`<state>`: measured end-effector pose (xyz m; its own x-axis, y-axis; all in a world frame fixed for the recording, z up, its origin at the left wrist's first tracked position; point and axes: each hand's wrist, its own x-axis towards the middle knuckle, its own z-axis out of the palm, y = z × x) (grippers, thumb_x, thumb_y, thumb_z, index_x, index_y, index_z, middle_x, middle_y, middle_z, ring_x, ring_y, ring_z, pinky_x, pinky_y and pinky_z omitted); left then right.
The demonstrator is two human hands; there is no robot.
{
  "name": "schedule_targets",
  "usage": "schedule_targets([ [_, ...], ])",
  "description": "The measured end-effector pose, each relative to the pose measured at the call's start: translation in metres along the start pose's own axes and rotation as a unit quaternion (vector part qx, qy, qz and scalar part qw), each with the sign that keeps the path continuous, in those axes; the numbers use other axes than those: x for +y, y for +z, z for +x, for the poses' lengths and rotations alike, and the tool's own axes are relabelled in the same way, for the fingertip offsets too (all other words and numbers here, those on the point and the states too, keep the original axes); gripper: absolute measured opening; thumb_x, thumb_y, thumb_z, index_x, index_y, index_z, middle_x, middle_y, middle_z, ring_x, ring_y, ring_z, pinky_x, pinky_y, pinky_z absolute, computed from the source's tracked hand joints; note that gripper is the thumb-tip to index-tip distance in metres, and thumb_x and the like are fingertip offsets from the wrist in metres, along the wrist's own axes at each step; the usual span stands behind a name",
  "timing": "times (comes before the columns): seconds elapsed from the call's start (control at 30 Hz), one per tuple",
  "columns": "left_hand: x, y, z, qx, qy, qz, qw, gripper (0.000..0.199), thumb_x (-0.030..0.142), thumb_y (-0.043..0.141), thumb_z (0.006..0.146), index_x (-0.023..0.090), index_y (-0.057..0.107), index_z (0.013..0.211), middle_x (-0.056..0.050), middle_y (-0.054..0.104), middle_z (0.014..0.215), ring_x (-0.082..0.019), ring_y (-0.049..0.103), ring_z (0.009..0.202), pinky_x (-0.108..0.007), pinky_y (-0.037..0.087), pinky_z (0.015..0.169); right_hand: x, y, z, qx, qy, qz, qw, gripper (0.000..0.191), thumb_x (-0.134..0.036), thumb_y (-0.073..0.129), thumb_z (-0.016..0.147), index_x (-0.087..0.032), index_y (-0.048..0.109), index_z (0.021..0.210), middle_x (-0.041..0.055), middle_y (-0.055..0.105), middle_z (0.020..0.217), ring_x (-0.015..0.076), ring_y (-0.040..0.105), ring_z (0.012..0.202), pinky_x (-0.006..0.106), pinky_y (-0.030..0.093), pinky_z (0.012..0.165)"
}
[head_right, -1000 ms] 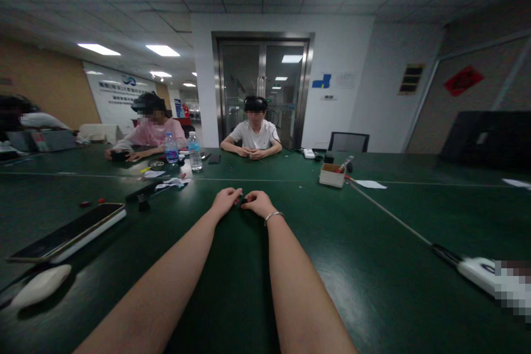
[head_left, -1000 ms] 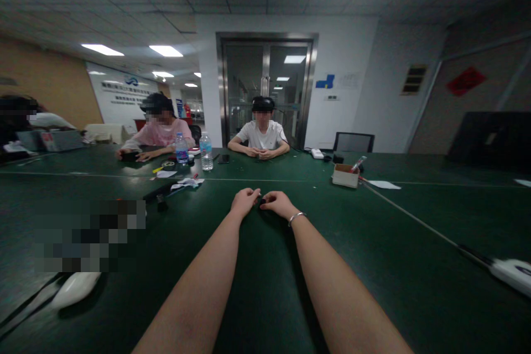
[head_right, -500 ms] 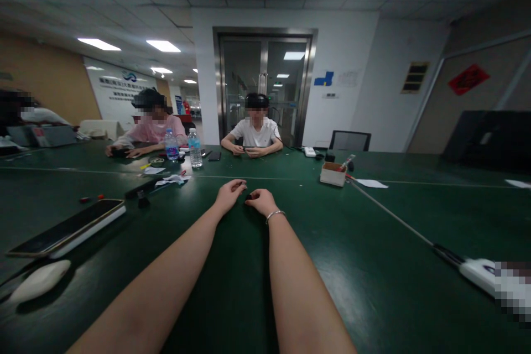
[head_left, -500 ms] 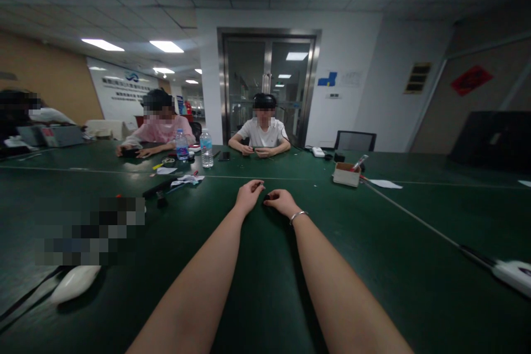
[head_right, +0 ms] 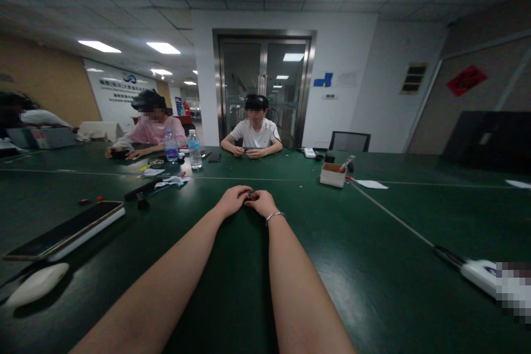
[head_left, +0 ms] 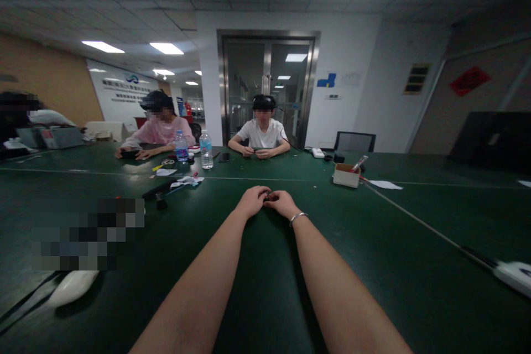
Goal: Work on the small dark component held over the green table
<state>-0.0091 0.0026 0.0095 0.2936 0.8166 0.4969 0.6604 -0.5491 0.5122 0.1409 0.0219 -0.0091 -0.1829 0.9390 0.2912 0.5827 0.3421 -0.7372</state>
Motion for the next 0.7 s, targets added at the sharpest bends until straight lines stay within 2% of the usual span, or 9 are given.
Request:
schedule_targets([
  [0.17, 0.011, -0.003, -0.001, -0.019, 0.015, 0.114, 0.993, 0.028, 0.020, 0.042, 0.086, 0.022, 0.064, 0.104, -0.005, 0.061, 0.101, -0.016, 0.056, 0.094, -0.027, 0.042, 0.085, -0.005, -0.001, -0.002, 0.007, 0.000, -0.010, 1.000, 0.016, -0.025, 0.072, 0.060, -0.014, 0.063, 0.068, -0.0015, 0.060, 0.064, 0.0097, 0.051, 0.058, 0.020, 0.035, 0.054],
  [0.3, 0.018, -0.004, -0.002, -0.025, 0.014, 0.160, 0.987, 0.026, 0.021, 0.043, 0.087, 0.022, 0.065, 0.101, -0.006, 0.058, 0.099, -0.016, 0.054, 0.094, -0.025, 0.041, 0.084, -0.007, -0.003, -0.002, 0.008, 0.000, -0.020, 1.000, 0.016, -0.025, 0.072, 0.060, -0.014, 0.064, 0.070, -0.0003, 0.062, 0.067, 0.0107, 0.053, 0.060, 0.020, 0.037, 0.056],
  [0.43, 0.019, -0.004, -0.003, -0.014, 0.001, 0.175, 0.984, 0.027, 0.024, 0.043, 0.087, 0.022, 0.064, 0.104, -0.006, 0.057, 0.099, -0.017, 0.053, 0.095, -0.026, 0.040, 0.084, -0.007, -0.003, -0.001, 0.012, -0.007, -0.037, 0.999, 0.014, -0.024, 0.070, 0.062, -0.014, 0.065, 0.071, 0.0010, 0.063, 0.068, 0.0120, 0.055, 0.062, 0.021, 0.039, 0.057],
  [0.57, 0.020, -0.005, -0.004, -0.018, -0.023, 0.168, 0.985, 0.030, 0.029, 0.044, 0.086, 0.024, 0.064, 0.107, -0.007, 0.058, 0.097, -0.020, 0.055, 0.093, -0.028, 0.041, 0.083, -0.009, -0.002, -0.002, 0.015, -0.033, 0.009, 0.999, 0.013, -0.023, 0.067, 0.067, -0.014, 0.065, 0.076, 0.0023, 0.066, 0.076, 0.0124, 0.059, 0.067, 0.020, 0.043, 0.058],
  [0.63, 0.021, -0.006, -0.004, -0.019, -0.023, 0.160, 0.987, 0.033, 0.033, 0.044, 0.085, 0.025, 0.064, 0.109, -0.009, 0.058, 0.098, -0.022, 0.054, 0.097, -0.030, 0.040, 0.086, -0.013, -0.001, -0.004, 0.009, -0.022, 0.031, 0.999, 0.010, -0.019, 0.063, 0.071, -0.014, 0.064, 0.079, 0.0017, 0.065, 0.073, 0.0107, 0.058, 0.059, 0.019, 0.043, 0.053],
  [0.7, 0.021, -0.009, -0.005, -0.022, -0.013, 0.143, 0.989, 0.038, 0.041, 0.045, 0.084, 0.026, 0.061, 0.115, -0.010, 0.057, 0.106, -0.025, 0.051, 0.104, -0.032, 0.038, 0.091, -0.017, -0.001, -0.005, -0.008, 0.019, 0.057, 0.998, 0.007, -0.015, 0.059, 0.074, -0.014, 0.063, 0.080, 0.0002, 0.062, 0.064, 0.0085, 0.055, 0.048, 0.017, 0.041, 0.044],
])
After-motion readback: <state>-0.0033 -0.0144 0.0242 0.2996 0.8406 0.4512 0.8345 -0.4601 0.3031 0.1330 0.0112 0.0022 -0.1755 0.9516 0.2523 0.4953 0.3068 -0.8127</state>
